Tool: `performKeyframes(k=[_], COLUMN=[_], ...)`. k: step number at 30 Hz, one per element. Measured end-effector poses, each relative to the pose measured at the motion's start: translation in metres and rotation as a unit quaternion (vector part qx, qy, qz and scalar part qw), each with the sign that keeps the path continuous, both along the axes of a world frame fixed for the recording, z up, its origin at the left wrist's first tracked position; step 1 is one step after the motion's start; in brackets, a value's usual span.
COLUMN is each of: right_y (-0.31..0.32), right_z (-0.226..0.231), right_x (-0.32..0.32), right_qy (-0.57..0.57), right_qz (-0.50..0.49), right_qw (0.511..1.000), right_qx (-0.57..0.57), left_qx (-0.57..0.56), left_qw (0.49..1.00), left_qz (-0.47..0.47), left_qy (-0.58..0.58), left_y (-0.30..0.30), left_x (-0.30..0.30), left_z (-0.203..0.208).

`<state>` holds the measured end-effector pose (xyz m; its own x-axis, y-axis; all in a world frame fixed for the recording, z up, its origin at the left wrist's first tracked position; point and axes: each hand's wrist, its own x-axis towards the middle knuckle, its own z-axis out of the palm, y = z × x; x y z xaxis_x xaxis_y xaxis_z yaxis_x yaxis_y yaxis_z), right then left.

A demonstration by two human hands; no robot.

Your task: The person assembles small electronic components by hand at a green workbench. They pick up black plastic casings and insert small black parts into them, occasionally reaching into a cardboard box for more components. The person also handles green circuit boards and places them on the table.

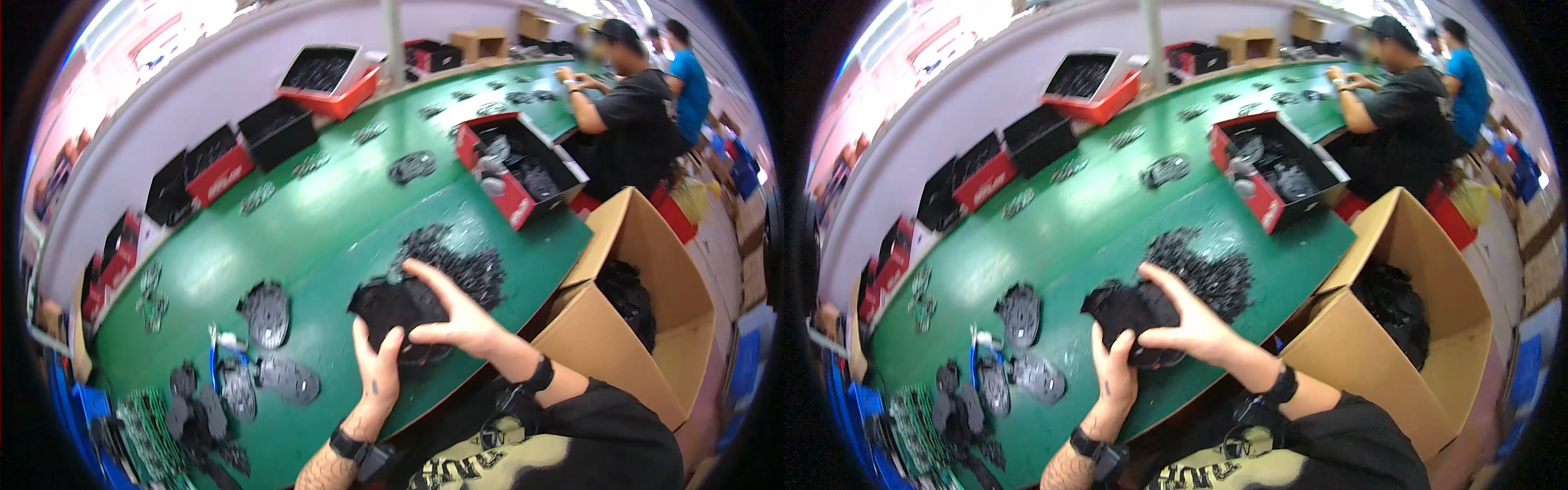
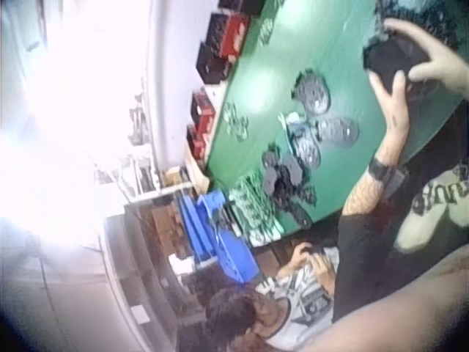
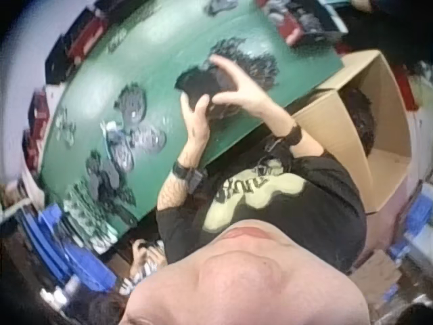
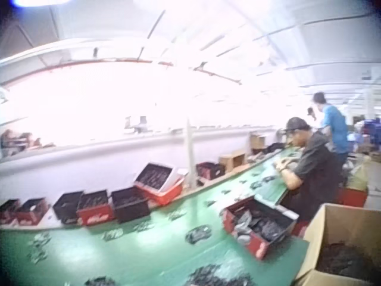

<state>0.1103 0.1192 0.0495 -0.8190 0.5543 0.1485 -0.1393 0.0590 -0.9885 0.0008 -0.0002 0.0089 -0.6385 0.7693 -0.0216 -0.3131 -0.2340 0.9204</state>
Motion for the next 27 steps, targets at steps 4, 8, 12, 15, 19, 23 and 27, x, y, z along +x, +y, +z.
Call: performKeyframes(k=[4, 8, 12, 15, 19, 23, 27], right_y=[-0.009, -0.009, 0.026, 0.086, 0.2, 0.294, 0.269], right_z=[-0.001, 0.006, 0.02, 0.076, 0.109, 0.057, 0.031], right_x=[-0.01, -0.007, 0.005, 0.019, 0.055, 0.125, 0.109], right_qy=[0.006, 0.044, 0.083, 0.151, 0.022, -0.126, -0.134], right_qz=[0.004, 0.032, -0.042, -0.151, -0.428, -0.405, -0.265], right_qw=[0.999, 0.981, 0.981, 0.964, 0.872, 0.886, 0.952], right_qx=[-0.038, -0.186, -0.171, -0.161, 0.237, 0.186, 0.081], left_qx=[-0.038, -0.008, -0.046, -0.042, -0.035, -0.016, -0.019], left_qw=[0.978, 0.984, 0.983, 0.993, 0.996, 0.993, 0.992], left_qz=[0.058, 0.007, -0.002, 0.015, 0.003, -0.067, -0.058], left_qy=[0.195, 0.177, 0.178, 0.109, 0.08, 0.101, 0.11], left_y=[-0.007, -0.001, 0.002, 0.001, -0.005, 0.008, 0.001], left_x=[-0.003, -0.006, 0.001, -0.007, -0.014, -0.004, -0.01], left_z=[0.007, 0.016, 0.021, 0.017, 0.016, 0.011, 0.009])
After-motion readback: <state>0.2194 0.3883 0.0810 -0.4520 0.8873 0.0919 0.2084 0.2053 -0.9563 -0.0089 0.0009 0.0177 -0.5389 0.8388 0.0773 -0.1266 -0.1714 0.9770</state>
